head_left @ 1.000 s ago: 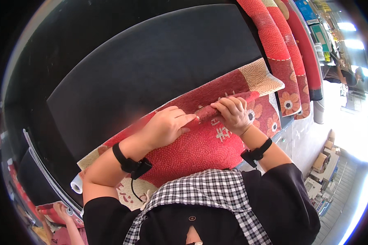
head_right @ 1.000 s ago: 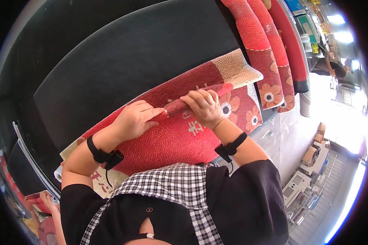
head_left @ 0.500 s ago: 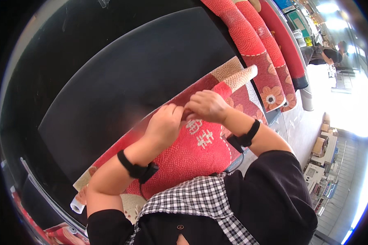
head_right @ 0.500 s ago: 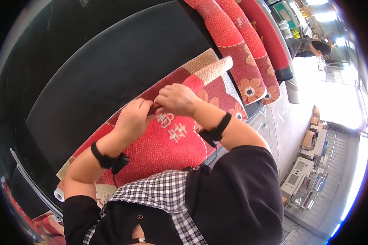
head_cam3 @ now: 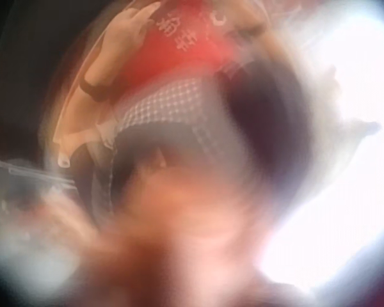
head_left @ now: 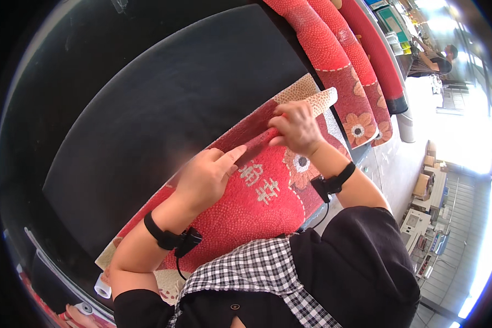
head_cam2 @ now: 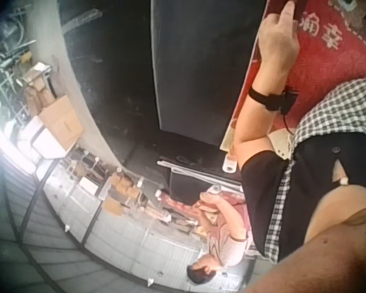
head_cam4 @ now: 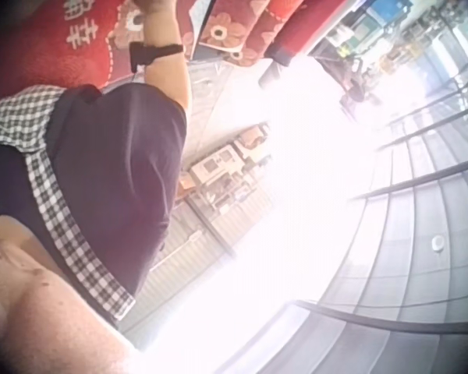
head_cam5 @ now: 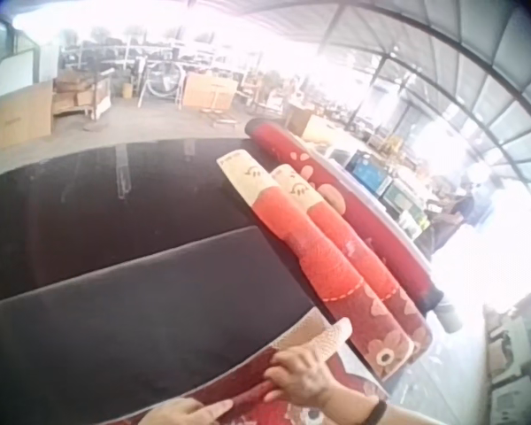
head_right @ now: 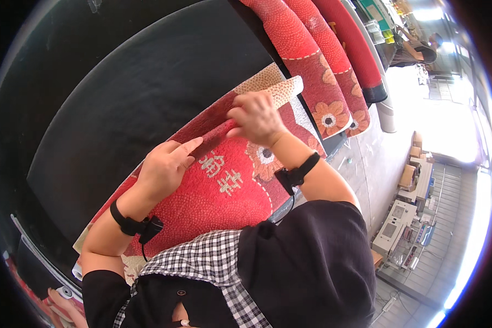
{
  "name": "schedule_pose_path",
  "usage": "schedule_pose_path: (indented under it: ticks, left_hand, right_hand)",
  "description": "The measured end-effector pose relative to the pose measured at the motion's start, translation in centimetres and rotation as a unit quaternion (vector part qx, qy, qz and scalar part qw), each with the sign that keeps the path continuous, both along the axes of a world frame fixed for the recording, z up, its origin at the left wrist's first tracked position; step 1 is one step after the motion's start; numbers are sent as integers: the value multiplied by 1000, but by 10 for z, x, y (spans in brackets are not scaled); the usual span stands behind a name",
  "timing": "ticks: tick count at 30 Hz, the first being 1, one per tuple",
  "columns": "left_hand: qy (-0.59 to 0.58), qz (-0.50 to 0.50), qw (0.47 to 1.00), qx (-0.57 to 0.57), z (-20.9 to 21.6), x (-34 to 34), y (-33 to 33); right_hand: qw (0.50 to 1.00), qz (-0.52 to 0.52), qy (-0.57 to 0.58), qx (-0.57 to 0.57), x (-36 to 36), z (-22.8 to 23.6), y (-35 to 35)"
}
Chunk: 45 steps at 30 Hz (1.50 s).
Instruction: Rolling up printed floor mats and securing them with tape.
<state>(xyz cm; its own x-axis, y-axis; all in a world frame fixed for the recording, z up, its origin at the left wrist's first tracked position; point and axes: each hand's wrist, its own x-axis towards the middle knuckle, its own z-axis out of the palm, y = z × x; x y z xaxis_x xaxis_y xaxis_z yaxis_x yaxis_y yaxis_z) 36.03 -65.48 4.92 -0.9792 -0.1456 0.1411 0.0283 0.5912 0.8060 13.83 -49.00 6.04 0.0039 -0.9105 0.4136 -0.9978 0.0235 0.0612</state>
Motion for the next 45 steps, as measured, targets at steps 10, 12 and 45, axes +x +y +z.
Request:
schedule_pose_path:
  ticks: [10,12,45]
  left_hand:
    - [23,19,999,20,-3,0,-2]
    - [32,13,999,18,-2,-1,-2]
    - [23,111,968,-226,4,26,-3]
  right_hand:
    - [988,-10,-124,94,-37,-10,12]
    - [993,-25,-85,72,-56,-11,27]
    - [977,-62,-166,117,-35,-19,-33]
